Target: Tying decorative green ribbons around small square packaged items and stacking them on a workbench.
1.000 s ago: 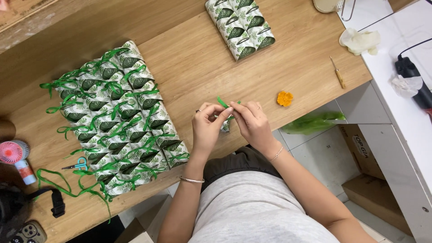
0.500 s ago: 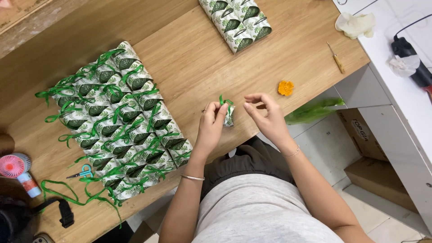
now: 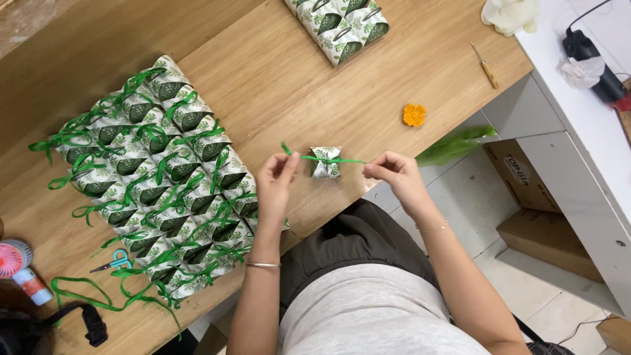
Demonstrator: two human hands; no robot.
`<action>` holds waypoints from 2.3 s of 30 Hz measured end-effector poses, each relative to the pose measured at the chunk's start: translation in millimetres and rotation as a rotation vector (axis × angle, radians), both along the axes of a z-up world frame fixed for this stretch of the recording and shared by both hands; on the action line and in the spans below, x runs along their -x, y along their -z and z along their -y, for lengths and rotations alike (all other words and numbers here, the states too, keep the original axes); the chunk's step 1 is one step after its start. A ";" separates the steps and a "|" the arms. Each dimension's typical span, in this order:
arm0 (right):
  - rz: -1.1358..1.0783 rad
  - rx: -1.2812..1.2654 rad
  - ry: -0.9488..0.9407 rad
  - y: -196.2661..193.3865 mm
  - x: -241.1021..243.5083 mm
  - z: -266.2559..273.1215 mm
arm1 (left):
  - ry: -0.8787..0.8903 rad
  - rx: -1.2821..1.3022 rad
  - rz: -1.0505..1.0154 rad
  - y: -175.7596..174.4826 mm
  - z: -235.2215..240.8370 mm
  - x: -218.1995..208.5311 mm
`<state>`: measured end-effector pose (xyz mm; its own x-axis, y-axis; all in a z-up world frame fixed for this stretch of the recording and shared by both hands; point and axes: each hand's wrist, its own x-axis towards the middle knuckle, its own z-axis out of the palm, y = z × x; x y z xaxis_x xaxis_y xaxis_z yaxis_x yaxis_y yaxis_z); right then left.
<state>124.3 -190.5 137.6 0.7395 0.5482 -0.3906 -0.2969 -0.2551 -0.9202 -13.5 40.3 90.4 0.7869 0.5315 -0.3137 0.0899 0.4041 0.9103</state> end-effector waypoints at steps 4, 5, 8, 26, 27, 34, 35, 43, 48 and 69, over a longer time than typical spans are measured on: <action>-0.005 0.145 0.049 20.9 -30.1 42.9 | -0.199 -0.427 -0.187 11.1 -33.5 21.8; -0.016 0.198 0.069 25.6 -36.1 52.4 | -0.241 -0.544 -0.226 11.8 -40.4 27.5; 0.086 0.204 0.105 48.5 -49.6 68.4 | -0.266 -0.901 -0.477 -9.5 -44.9 40.6; 0.978 0.737 -0.142 59.3 -126.4 23.8 | -0.382 -1.309 -0.901 -17.3 13.7 49.8; 0.981 0.733 -0.149 53.9 -119.8 22.6 | -0.388 -1.306 -0.907 -23.1 17.9 41.1; 1.082 0.433 -0.444 41.7 -80.4 -27.1 | -0.019 -1.274 -0.468 -9.7 45.9 -28.6; 1.060 0.294 -0.523 45.6 -75.7 -38.4 | 0.067 -1.182 -0.483 -11.1 50.4 -38.5; 1.271 0.099 -0.740 68.9 -83.1 -66.1 | 0.102 -1.094 -0.309 38.8 40.0 -40.3; 1.118 0.235 -0.758 69.8 -92.9 -53.7 | 0.106 -1.112 -0.333 34.7 37.7 -32.4; -0.200 -0.349 -0.439 125.6 -83.5 -66.1 | -0.012 0.051 0.108 71.2 24.4 -54.1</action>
<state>207.8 -124.4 11.9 0.3453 0.9072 -0.2404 -0.4085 -0.0853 -0.9088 40.6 15.9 19.2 0.8112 0.5268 -0.2540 -0.0131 0.4506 0.8926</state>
